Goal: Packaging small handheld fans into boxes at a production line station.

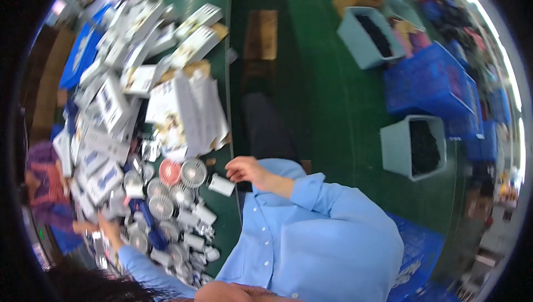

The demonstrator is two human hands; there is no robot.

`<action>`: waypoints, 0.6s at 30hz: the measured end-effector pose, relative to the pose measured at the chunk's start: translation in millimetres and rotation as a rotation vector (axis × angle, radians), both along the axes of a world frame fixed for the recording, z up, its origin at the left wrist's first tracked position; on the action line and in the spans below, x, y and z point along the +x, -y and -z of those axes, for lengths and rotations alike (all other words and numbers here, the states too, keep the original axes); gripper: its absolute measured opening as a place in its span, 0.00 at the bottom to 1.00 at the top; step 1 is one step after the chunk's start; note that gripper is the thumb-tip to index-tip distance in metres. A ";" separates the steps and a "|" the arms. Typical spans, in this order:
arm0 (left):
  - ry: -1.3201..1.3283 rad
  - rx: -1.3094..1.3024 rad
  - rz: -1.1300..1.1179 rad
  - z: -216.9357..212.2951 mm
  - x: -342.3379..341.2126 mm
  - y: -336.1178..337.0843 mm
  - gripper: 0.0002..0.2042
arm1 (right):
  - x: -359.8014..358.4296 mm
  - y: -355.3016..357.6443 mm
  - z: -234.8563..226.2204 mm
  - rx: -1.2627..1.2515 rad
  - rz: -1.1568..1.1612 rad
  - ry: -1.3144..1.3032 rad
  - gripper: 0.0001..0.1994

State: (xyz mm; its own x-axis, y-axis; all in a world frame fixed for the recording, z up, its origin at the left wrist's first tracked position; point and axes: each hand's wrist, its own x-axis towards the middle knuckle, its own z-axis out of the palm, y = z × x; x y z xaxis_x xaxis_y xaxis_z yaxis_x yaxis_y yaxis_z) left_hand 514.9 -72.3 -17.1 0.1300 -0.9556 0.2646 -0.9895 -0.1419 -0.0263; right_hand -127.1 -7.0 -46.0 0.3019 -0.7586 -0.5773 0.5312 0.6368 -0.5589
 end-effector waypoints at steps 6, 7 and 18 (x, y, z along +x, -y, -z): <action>0.236 0.282 -0.327 -66.4 -83.7 25.6 0.33 | -4.1 -2.4 -7.9 0.027 -0.021 -0.030 0.10; 0.262 0.146 -0.338 -51.9 -25.9 2.6 0.33 | 3.4 -2.2 -11.0 0.013 -0.059 -0.006 0.10; 0.273 -0.832 0.218 -226.3 -258.6 9.4 0.25 | 5.8 -18.0 -22.4 0.002 -0.076 0.017 0.11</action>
State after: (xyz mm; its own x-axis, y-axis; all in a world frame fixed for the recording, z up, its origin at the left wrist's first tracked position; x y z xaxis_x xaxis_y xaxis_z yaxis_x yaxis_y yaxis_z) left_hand 256.3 -81.8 209.2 -0.2008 -0.4373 0.8766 -0.9710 -0.0296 -0.2372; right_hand -121.3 11.0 -23.7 0.3683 -0.7322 -0.5729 0.4912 0.6765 -0.5487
